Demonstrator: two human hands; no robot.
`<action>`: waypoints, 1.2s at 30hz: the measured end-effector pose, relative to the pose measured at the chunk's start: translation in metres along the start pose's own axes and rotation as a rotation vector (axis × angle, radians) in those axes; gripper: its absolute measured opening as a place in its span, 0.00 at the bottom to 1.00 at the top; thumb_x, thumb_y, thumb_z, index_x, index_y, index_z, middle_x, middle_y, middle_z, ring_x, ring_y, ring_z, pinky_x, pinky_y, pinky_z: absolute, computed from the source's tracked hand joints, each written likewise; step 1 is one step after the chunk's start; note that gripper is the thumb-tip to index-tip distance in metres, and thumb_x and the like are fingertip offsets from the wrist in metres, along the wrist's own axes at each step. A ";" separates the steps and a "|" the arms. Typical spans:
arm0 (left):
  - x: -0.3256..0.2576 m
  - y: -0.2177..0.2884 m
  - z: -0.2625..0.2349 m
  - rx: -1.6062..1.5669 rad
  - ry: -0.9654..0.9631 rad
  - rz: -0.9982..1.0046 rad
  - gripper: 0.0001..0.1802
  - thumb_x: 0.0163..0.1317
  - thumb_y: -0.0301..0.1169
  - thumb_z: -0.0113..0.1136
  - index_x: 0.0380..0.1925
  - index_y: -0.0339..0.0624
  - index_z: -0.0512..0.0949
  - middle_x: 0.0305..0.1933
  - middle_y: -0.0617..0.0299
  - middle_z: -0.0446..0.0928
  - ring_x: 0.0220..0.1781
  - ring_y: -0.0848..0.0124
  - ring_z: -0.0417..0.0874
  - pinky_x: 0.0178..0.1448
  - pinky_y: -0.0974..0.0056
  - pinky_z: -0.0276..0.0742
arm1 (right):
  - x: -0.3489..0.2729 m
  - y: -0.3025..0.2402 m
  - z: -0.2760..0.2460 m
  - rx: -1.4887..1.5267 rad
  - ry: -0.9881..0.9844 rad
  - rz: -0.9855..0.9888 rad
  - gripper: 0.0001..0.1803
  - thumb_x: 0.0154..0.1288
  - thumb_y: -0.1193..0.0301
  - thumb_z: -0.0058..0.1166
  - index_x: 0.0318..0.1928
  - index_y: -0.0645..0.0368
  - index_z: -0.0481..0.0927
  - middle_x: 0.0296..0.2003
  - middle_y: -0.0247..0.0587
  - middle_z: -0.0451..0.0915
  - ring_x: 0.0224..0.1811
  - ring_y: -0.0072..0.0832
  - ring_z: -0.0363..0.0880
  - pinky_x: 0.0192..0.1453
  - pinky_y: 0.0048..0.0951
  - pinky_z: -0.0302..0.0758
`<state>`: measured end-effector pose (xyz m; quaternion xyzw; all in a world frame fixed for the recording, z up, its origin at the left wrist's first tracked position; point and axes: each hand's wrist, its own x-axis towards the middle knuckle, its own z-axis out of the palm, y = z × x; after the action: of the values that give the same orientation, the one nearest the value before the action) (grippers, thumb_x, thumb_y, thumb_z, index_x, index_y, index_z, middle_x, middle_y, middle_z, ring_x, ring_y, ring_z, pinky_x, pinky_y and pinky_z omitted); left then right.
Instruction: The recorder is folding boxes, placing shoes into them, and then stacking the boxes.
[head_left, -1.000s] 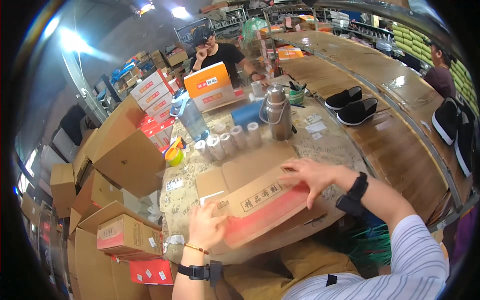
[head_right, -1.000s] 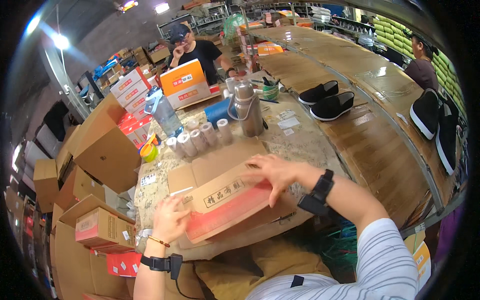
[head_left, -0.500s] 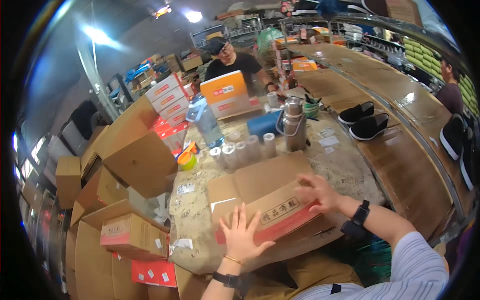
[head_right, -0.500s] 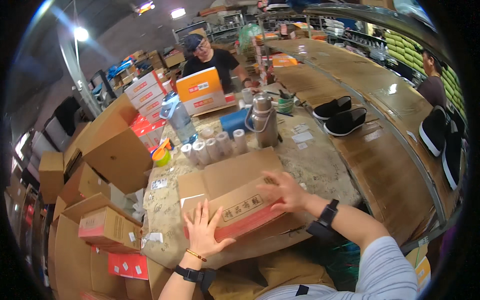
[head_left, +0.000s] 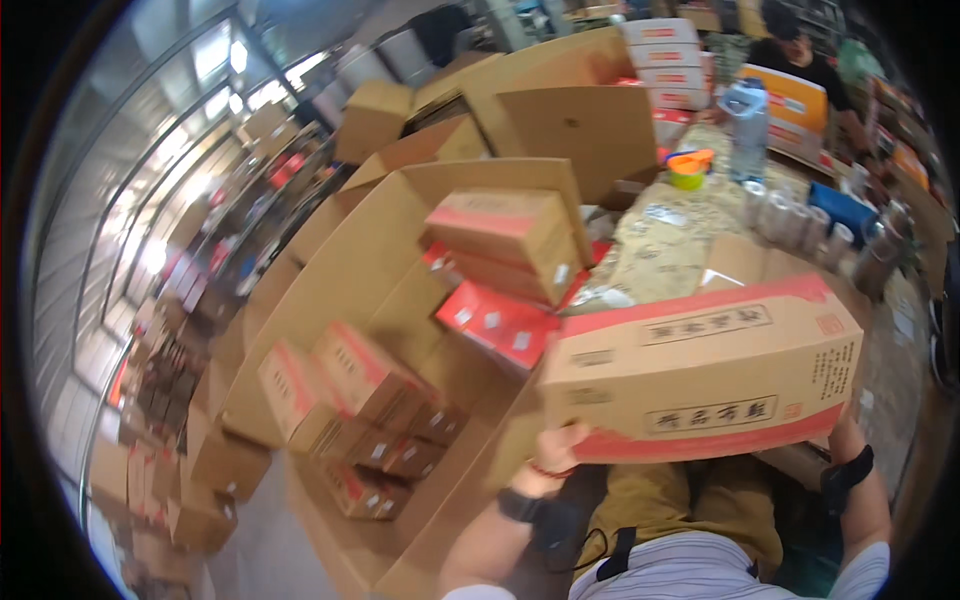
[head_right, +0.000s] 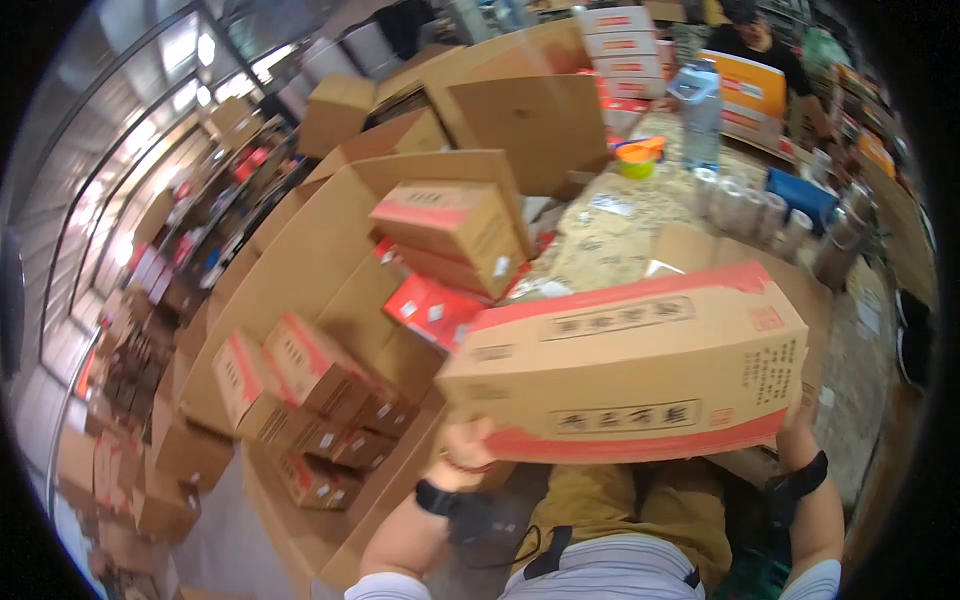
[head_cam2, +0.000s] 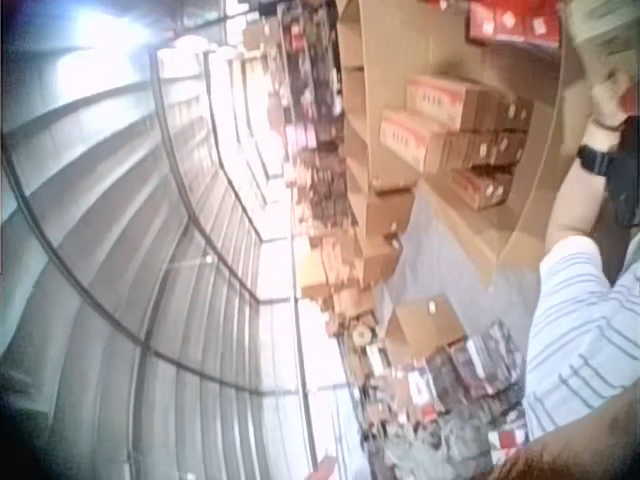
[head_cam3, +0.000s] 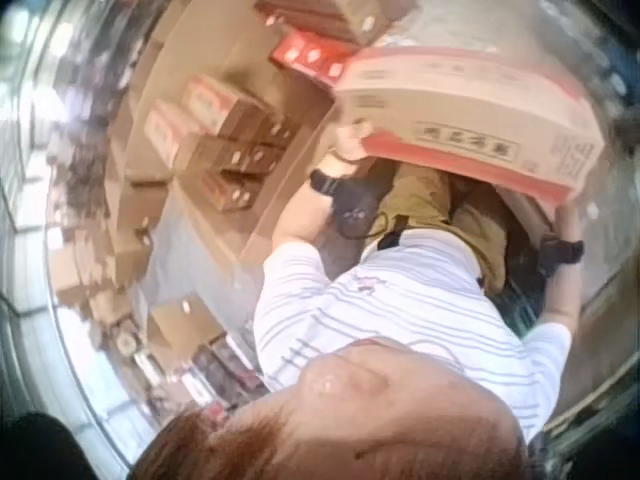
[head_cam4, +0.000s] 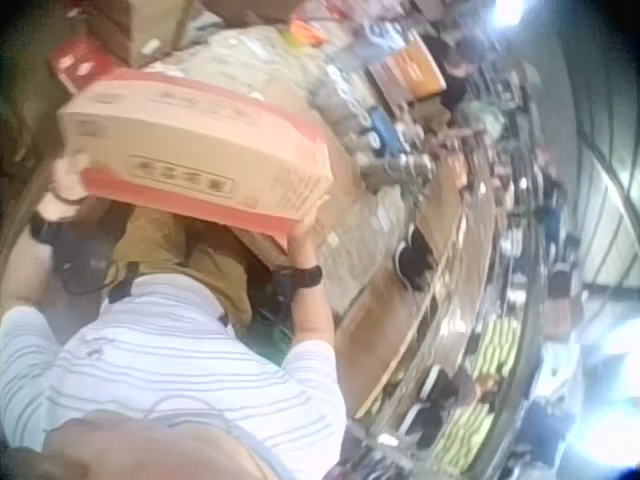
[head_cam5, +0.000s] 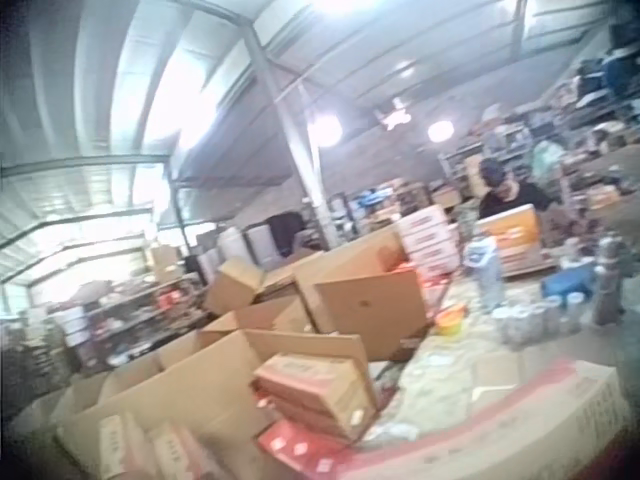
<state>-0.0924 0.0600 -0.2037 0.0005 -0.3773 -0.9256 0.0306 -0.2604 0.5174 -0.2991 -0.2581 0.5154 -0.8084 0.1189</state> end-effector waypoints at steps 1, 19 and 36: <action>-0.032 0.023 -0.016 -0.066 -0.047 0.170 0.45 0.47 0.28 0.65 0.67 0.45 0.55 0.67 0.57 0.60 0.68 0.58 0.61 0.67 0.50 0.63 | 0.023 0.024 0.007 0.006 0.116 -0.035 0.40 0.69 0.40 0.25 0.67 0.57 0.57 0.64 0.42 0.61 0.66 0.32 0.59 0.68 0.36 0.57; -0.292 0.169 -0.290 -0.258 1.446 0.629 0.52 0.42 0.66 0.59 0.64 0.51 0.58 0.67 0.60 0.57 0.67 0.56 0.56 0.69 0.41 0.49 | 0.085 0.092 0.072 -0.989 0.348 -0.141 0.21 0.74 0.66 0.34 0.61 0.62 0.67 0.57 0.42 0.67 0.59 0.31 0.65 0.64 0.29 0.60; -0.317 0.165 -0.363 -0.066 1.469 0.409 0.34 0.64 0.48 0.50 0.66 0.46 0.55 0.65 0.56 0.62 0.67 0.60 0.63 0.60 0.62 0.67 | 0.086 0.082 0.115 -1.457 0.228 -0.198 0.19 0.66 0.70 0.43 0.55 0.63 0.71 0.51 0.49 0.70 0.54 0.41 0.69 0.61 0.32 0.63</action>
<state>0.2423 -0.2934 -0.3547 0.5451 -0.2250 -0.6742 0.4446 -0.2766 0.3532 -0.3082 -0.2315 0.9044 -0.2906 -0.2100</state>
